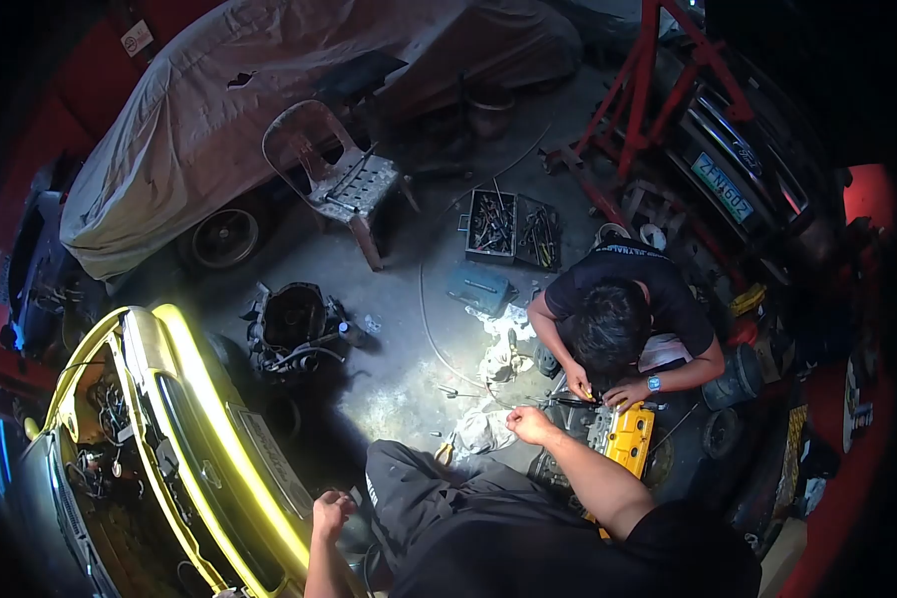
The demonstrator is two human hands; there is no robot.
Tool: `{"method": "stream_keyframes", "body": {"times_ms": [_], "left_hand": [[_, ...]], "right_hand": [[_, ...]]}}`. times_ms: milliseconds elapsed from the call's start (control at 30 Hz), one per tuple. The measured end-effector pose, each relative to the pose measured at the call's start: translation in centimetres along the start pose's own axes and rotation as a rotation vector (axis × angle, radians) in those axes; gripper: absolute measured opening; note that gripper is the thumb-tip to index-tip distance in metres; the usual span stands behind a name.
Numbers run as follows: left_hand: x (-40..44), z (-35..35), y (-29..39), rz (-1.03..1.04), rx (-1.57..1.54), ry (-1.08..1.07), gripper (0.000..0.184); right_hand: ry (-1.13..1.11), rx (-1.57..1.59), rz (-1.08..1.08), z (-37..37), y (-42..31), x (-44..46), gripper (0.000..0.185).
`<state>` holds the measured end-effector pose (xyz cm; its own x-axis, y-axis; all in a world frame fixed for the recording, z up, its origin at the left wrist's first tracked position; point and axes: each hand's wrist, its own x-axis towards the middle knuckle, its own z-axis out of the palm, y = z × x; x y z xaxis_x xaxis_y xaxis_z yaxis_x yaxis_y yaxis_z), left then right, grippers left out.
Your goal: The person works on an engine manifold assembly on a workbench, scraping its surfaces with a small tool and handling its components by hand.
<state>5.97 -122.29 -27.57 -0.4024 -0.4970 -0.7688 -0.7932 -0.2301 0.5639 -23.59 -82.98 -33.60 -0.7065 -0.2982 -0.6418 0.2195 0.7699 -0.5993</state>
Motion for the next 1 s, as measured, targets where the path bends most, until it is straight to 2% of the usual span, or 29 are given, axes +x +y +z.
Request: {"method": "stream_keyframes", "body": {"times_ms": [33,67,200,233,267,333,367,400,433,467,500,533,567,633,667,733,767,800,867,900,933,967,1000], "left_hand": [[2.1,0.2,1.9,0.040,-0.089,-0.039,0.013],[4.2,0.2,4.1,0.003,-0.011,-0.068,0.014],[15.3,0.3,11.5,0.076,0.319,-0.253,0.021],[19.5,0.1,12.0,0.143,0.471,-0.271,0.020],[23.4,-0.1,12.3,0.158,0.472,-0.349,0.020],[29.5,-1.0,16.5,1.380,1.621,-0.489,0.023],[29.1,-0.6,20.5,1.262,1.473,-0.447,0.018],[30.1,-0.1,23.2,1.121,1.410,-0.415,0.017],[31.2,0.5,25.9,0.989,1.339,-0.373,0.017],[27.8,2.3,31.2,0.679,1.015,-0.352,0.020],[28.2,3.5,34.3,0.714,1.064,-0.345,0.021],[29.1,4.7,36.5,0.743,1.115,-0.338,0.023],[30.5,6.1,38.3,0.724,1.153,-0.345,0.024],[33.1,8.8,41.1,0.675,1.232,-0.355,0.025],[34.0,10.3,42.3,0.691,1.280,-0.401,0.025],[35.1,13.4,44.7,0.717,1.369,-0.482,0.026],[37.0,14.3,44.8,0.908,1.357,-0.585,0.025],[37.5,16.0,45.4,0.871,1.421,-0.529,0.024],[38.6,19.4,46.7,0.745,1.385,-0.583,0.024],[38.9,21.4,47.7,0.814,1.525,-0.666,0.023],[40.0,22.8,48.1,0.880,1.407,-0.707,0.021],[42.6,24.2,47.5,0.979,1.436,-0.761,0.020],[44.8,25.5,47.1,1.082,1.457,-0.815,0.020]], "right_hand": [[0.008,0.045,0.001,0.7,-0.8,1.1,0.024],[0.027,0.075,-0.007,1.3,-1.2,2.2,0.024],[0.160,0.182,-0.023,1.8,-0.3,6.5,0.019],[0.235,0.297,0.071,2.4,0.6,6.8,0.015],[0.330,0.301,0.189,3.1,1.6,6.6,0.012],[0.294,0.376,0.329,4.7,3.8,5.8,0.010],[0.273,0.435,0.382,5.2,2.8,4.3,0.009],[0.308,0.236,0.418,5.6,1.2,2.6,0.009],[0.290,0.174,0.505,6.4,0.6,2.0,0.012],[0.308,0.126,0.478,8.8,3.3,2.3,0.013],[0.199,0.257,0.609,9.4,2.9,2.1,0.013],[0.177,0.616,0.670,8.8,-0.4,0.9,0.014],[0.147,0.414,0.377,12.0,3.0,1.9,0.015],[0.022,0.112,0.112,13.9,2.9,3.4,0.018],[0.010,0.123,0.105,14.5,2.3,4.2,0.022],[0.040,0.263,0.230,13.3,-0.4,7.8,0.030],[0.051,0.298,0.259,12.0,-1.9,10.1,0.035],[0.092,0.255,0.365,9.8,-3.3,12.5,0.038],[0.022,0.144,0.258,7.0,-2.3,18.5,0.042],[0.114,0.361,0.376,2.8,-4.7,20.5,0.038],[0.077,0.312,0.428,-2.3,-7.9,23.0,0.030],[0.355,0.558,0.476,-3.0,-7.9,25.4,0.031],[0.528,0.542,0.433,-3.9,-7.7,28.3,0.028]]}}
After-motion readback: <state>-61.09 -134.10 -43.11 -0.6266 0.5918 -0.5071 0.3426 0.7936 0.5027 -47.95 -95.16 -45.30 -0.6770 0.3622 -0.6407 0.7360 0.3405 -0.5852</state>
